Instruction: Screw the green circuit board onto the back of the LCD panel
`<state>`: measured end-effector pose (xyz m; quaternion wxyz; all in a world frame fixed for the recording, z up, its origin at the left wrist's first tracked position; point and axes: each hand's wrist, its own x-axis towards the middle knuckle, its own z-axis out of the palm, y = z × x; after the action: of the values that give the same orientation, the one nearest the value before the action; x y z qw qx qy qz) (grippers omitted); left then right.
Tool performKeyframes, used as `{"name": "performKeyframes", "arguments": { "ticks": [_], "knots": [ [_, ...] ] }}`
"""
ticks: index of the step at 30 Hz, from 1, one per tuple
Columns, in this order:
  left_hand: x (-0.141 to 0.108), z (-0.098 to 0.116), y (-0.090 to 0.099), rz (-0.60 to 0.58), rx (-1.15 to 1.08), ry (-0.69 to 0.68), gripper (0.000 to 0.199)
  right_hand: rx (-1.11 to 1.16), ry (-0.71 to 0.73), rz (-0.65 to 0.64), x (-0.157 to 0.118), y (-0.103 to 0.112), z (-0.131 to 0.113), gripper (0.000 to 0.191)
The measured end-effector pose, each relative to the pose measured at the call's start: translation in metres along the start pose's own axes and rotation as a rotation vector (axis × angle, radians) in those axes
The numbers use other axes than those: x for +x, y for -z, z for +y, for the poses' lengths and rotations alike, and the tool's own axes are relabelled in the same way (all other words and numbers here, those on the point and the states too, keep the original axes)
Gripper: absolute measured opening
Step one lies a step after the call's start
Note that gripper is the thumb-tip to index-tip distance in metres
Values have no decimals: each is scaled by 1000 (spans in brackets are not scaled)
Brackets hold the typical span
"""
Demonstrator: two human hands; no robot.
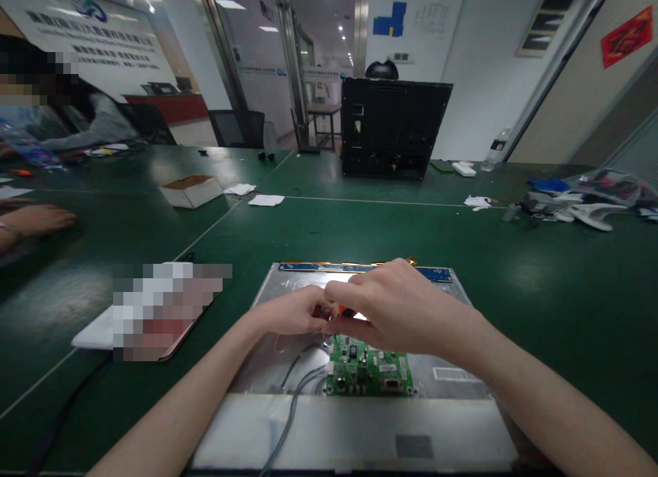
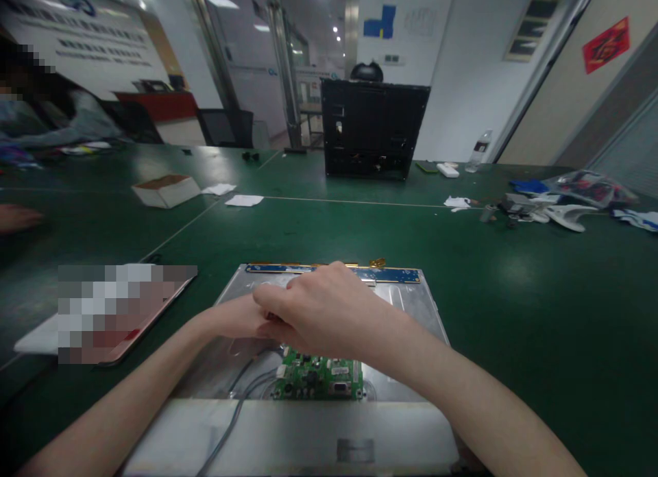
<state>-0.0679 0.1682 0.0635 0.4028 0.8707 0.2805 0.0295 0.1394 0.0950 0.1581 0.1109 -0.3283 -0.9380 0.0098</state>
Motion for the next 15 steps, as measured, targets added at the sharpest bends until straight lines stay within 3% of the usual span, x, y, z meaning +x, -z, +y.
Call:
{"name": "performKeyframes", "arguments": {
  "ticks": [6,15],
  "knots": [
    [0,-5,-2,2,5,17,8,-21,0,23,1,-1,-1,13],
    [-1,5,-1,34,-15,41,6,13,42,12,0,0,-2,16]
  ]
}}
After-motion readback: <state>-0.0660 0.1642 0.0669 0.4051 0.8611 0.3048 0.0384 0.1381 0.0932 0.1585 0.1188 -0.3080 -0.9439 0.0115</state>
